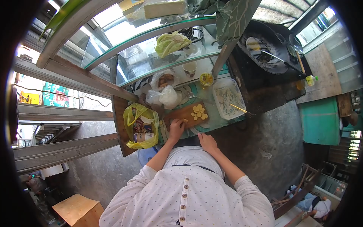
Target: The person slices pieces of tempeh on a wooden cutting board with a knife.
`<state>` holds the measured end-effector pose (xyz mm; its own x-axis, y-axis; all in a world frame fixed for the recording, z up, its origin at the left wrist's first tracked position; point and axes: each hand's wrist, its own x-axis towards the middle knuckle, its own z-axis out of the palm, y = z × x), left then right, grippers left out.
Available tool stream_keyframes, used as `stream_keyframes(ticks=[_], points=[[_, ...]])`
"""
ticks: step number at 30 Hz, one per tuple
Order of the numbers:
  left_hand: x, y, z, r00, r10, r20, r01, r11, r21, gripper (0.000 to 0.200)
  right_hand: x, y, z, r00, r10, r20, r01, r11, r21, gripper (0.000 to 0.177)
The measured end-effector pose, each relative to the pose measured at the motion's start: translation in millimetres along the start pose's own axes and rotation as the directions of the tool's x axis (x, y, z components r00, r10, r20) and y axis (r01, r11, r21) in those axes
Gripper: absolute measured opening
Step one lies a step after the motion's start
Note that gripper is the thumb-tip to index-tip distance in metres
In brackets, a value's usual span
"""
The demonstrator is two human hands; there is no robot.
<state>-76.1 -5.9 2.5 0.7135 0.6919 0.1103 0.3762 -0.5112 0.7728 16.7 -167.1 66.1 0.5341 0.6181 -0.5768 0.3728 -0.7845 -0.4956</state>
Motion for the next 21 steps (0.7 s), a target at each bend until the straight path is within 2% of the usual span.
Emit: stream_keyframes(ticks=[5, 7, 11, 21], points=[[0, 0, 0, 1.0, 0.022, -0.01, -0.022, 1.0, 0.005, 0.018, -1, -6, 0, 0.999, -0.017, -0.045, 0.013, 0.997, -0.07, 0.045], [1, -2, 1, 1.0, 0.018, -0.009, -0.018, 1.0, 0.003, 0.018, -2, -10, -1, 0.996, -0.033, -0.078, 0.02, 0.985, -0.171, 0.044], [1, -3, 2, 1.0, 0.011, 0.008, -0.011, 1.0, 0.013, 0.018, 3, -7, 5, 0.994, -0.05, -0.092, 0.03, 0.978, -0.207, 0.043], [0, -3, 2, 1.0, 0.022, 0.0, -0.022, 1.0, 0.016, 0.017, 11, -20, -20, 0.998, -0.038, 0.046, 0.048, 0.972, -0.229, 0.048]])
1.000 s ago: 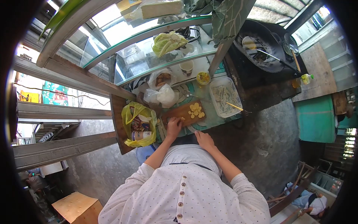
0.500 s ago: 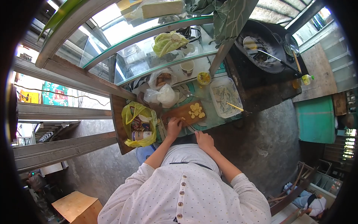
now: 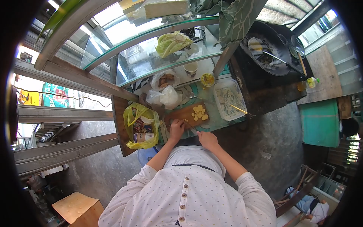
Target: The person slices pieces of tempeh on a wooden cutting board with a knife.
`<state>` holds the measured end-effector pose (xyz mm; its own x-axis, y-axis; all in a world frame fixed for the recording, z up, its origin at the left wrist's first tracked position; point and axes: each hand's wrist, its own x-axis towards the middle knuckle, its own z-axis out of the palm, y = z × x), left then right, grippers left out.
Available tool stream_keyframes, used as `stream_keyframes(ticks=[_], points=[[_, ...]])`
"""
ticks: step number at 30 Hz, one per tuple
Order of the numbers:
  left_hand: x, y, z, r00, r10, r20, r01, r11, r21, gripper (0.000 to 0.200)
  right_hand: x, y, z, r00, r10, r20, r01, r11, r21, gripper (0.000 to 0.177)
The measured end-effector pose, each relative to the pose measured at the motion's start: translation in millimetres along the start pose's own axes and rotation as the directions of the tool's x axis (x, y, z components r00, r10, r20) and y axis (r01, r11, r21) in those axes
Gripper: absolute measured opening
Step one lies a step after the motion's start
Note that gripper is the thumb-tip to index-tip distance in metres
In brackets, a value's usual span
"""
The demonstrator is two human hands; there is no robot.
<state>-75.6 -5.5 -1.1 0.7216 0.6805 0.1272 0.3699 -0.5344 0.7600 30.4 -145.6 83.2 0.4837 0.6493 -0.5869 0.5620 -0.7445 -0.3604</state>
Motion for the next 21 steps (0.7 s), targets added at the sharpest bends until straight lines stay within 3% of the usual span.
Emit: stream_keyframes(ticks=[7, 11, 16, 19, 21], points=[[-1, -1, 1, 1.0, 0.015, -0.022, -0.015, 1.0, -0.002, 0.016, 13, 4, 2, 0.993, 0.001, 0.118, -0.005, 1.0, 0.027, 0.051], [0, -1, 1, 1.0, 0.012, -0.023, -0.012, 1.0, -0.01, 0.016, 12, 4, 9, 0.999, 0.008, 0.036, -0.01, 0.999, 0.049, 0.053], [0, -1, 1, 1.0, 0.022, -0.013, -0.022, 1.0, -0.02, 0.016, 27, 19, 20, 0.99, -0.006, 0.14, -0.008, 0.995, 0.097, 0.056], [1, -1, 1, 1.0, 0.017, -0.018, -0.018, 0.999, -0.028, 0.016, 32, 32, 36, 0.998, -0.063, 0.014, 0.06, 0.984, 0.166, 0.057], [0, 0, 0, 1.0, 0.014, -0.018, -0.015, 0.999, -0.034, 0.016, 42, 43, 45, 0.995, -0.087, 0.05, 0.071, 0.962, 0.262, 0.057]])
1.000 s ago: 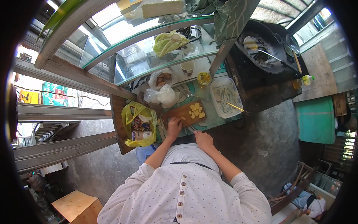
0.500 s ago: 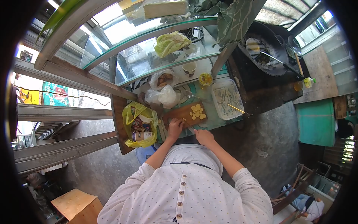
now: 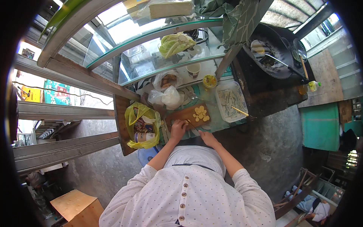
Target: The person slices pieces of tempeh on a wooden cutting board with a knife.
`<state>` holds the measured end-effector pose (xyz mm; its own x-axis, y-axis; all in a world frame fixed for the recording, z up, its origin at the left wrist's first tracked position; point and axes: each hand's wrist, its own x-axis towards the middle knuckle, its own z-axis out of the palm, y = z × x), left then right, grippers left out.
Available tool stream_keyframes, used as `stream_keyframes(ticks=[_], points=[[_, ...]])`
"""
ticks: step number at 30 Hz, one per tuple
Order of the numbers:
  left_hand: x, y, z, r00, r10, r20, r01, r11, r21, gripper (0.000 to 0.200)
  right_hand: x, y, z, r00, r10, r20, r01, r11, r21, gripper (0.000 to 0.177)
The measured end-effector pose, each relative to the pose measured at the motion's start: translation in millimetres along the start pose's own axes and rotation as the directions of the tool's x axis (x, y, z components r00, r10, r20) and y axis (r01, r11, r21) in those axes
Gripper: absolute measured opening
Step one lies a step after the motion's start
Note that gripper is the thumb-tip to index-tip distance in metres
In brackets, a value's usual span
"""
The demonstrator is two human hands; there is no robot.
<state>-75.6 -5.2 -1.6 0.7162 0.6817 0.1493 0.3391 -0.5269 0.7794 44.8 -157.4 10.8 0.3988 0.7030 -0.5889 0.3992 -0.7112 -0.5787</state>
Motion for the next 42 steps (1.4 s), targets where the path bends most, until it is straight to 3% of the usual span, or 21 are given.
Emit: stream_keyframes(ticks=[2, 4, 8, 10, 11, 13, 17, 19, 20, 22, 23, 25, 26, 28, 32, 34, 35, 37, 41, 42], points=[[1, 1, 0, 1.0, -0.006, 0.003, 0.006, 1.0, 0.012, 0.015, 4, 11, 3, 0.999, -0.014, 0.036, 0.011, 0.995, 0.098, 0.057], [0, -1, 1, 1.0, 0.007, 0.002, -0.007, 1.0, 0.015, 0.015, 0, 7, -1, 0.988, 0.071, 0.135, -0.095, 0.979, 0.179, 0.058], [1, 0, 0, 1.0, -0.005, -0.002, 0.005, 1.0, -0.008, 0.015, -7, 17, 5, 0.998, 0.052, 0.038, -0.058, 0.982, 0.182, 0.059], [0, -1, 0, 1.0, 0.004, 0.006, -0.004, 1.0, -0.013, 0.016, -14, 17, 2, 0.959, 0.22, 0.18, -0.278, 0.856, 0.435, 0.053], [0, -2, 0, 1.0, 0.012, 0.012, -0.012, 1.0, -0.015, 0.016, -15, 17, 2, 0.959, 0.222, 0.179, -0.279, 0.855, 0.437, 0.053], [-1, -3, 0, 1.0, 0.026, 0.01, -0.026, 1.0, -0.007, 0.017, -12, 18, 3, 0.914, 0.248, 0.32, -0.39, 0.753, 0.53, 0.051], [-1, -1, 0, 0.999, 0.053, -0.003, -0.053, 0.998, 0.034, 0.018, -12, 23, -2, 0.883, 0.275, 0.38, -0.467, 0.602, 0.648, 0.056], [-2, 0, 0, 0.999, 0.049, -0.003, -0.049, 0.998, 0.04, 0.018, -24, 6, -14, 0.953, 0.294, 0.069, -0.297, 0.869, 0.396, 0.054], [-3, 0, 0, 0.999, 0.046, -0.002, -0.046, 0.998, 0.046, 0.019, -24, 9, -11, 0.953, 0.296, 0.069, -0.298, 0.869, 0.396, 0.054], [-3, 0, -1, 0.999, 0.037, -0.004, -0.037, 0.999, 0.04, 0.019, -23, 15, -5, 0.984, 0.143, -0.105, -0.097, 0.93, 0.355, 0.052], [-3, 0, -1, 1.0, 0.029, -0.006, -0.028, 0.999, 0.036, 0.02, -23, 17, -1, 0.984, 0.143, -0.104, -0.097, 0.93, 0.354, 0.052], [-3, -1, -1, 1.0, 0.014, -0.017, -0.014, 1.0, 0.025, 0.02, -24, 12, 4, 0.959, 0.017, -0.284, 0.027, 0.988, 0.15, 0.049], [-3, -1, 0, 1.0, 0.002, -0.026, -0.002, 1.0, 0.013, 0.02, -23, 9, 4, 0.959, 0.017, -0.284, 0.027, 0.988, 0.15, 0.049], [-3, -2, 0, 1.0, -0.005, -0.027, 0.005, 1.0, 0.001, 0.021, -27, -3, -1, 0.977, 0.211, -0.015, -0.171, 0.833, 0.526, 0.048], [-2, -3, -1, 0.999, -0.025, -0.038, 0.025, 1.0, -0.018, 0.021, -17, 2, 2, 0.944, 0.284, 0.166, -0.322, 0.695, 0.643, 0.044], [-1, -2, -2, 0.999, -0.011, -0.049, 0.011, 1.0, 0.0, 0.021, -15, 1, -10, 0.832, 0.274, 0.482, -0.554, 0.448, 0.702, 0.042], [-1, -1, -2, 0.998, 0.003, -0.059, -0.002, 1.0, 0.019, 0.021, -15, 0, -16, 0.833, 0.274, 0.481, -0.553, 0.449, 0.702, 0.042], [0, 1, -2, 0.998, 0.0, -0.065, 0.001, 1.0, 0.018, 0.02, -17, -3, -29, 0.734, 0.165, 0.659, -0.671, 0.325, 0.666, 0.042], [2, 6, -5, 0.997, 0.003, -0.075, -0.002, 1.0, 0.019, 0.02, -21, -4, -27, 0.794, 0.148, 0.59, -0.603, 0.313, 0.734, 0.042], [2, 5, -4, 0.997, 0.002, -0.076, 0.0, 1.0, 0.019, 0.02, -21, -5, -25, 0.857, 0.197, 0.477, -0.51, 0.461, 0.726, 0.042]])
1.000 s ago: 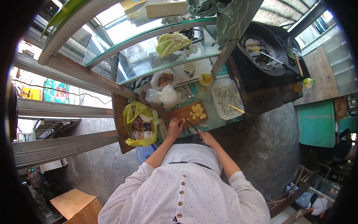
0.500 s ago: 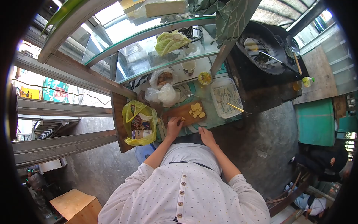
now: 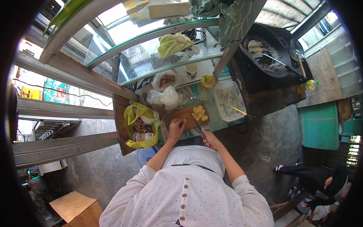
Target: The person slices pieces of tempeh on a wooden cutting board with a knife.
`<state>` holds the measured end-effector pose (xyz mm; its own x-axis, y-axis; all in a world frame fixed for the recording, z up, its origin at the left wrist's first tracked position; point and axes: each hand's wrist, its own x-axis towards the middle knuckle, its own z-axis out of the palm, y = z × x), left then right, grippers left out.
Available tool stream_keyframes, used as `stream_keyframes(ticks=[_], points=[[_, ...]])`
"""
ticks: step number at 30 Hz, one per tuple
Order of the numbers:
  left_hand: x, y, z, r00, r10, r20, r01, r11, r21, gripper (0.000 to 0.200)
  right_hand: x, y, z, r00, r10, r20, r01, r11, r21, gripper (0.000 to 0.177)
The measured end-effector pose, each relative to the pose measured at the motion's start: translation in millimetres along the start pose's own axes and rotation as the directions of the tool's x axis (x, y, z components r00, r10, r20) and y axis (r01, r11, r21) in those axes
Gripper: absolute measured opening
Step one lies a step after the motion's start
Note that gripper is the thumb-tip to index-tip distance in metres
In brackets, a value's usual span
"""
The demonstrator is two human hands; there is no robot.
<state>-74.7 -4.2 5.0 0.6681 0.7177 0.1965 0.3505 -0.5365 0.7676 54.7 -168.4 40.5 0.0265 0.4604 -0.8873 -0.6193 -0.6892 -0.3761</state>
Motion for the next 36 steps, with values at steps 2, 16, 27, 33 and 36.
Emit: stream_keyframes(ticks=[2, 16, 27, 33, 36], points=[[-1, -3, 2, 1.0, 0.012, 0.005, -0.012, 1.0, 0.013, 0.019, 1, 4, 5, 0.991, -0.104, -0.089, 0.091, 0.985, -0.146, 0.043], [-3, -10, 5, 1.0, 0.002, 0.0, -0.002, 1.0, -0.009, 0.016, -12, 1, 32, 0.872, -0.456, -0.18, 0.126, 0.562, -0.817, 0.046], [-2, -7, 2, 0.999, -0.006, 0.032, 0.007, 1.0, -0.022, 0.02, -22, -4, 44, 0.856, -0.48, -0.19, 0.053, 0.448, -0.893, 0.046], [-3, -10, 4, 0.999, -0.032, 0.027, 0.033, 0.999, -0.023, 0.019, -22, -7, 51, 0.853, -0.474, -0.217, 0.01, 0.43, -0.903, 0.046], [-3, -9, 4, 0.999, -0.027, 0.02, 0.027, 0.999, -0.025, 0.02, -19, -6, 51, 0.853, -0.478, -0.209, 0.015, 0.424, -0.906, 0.047]])
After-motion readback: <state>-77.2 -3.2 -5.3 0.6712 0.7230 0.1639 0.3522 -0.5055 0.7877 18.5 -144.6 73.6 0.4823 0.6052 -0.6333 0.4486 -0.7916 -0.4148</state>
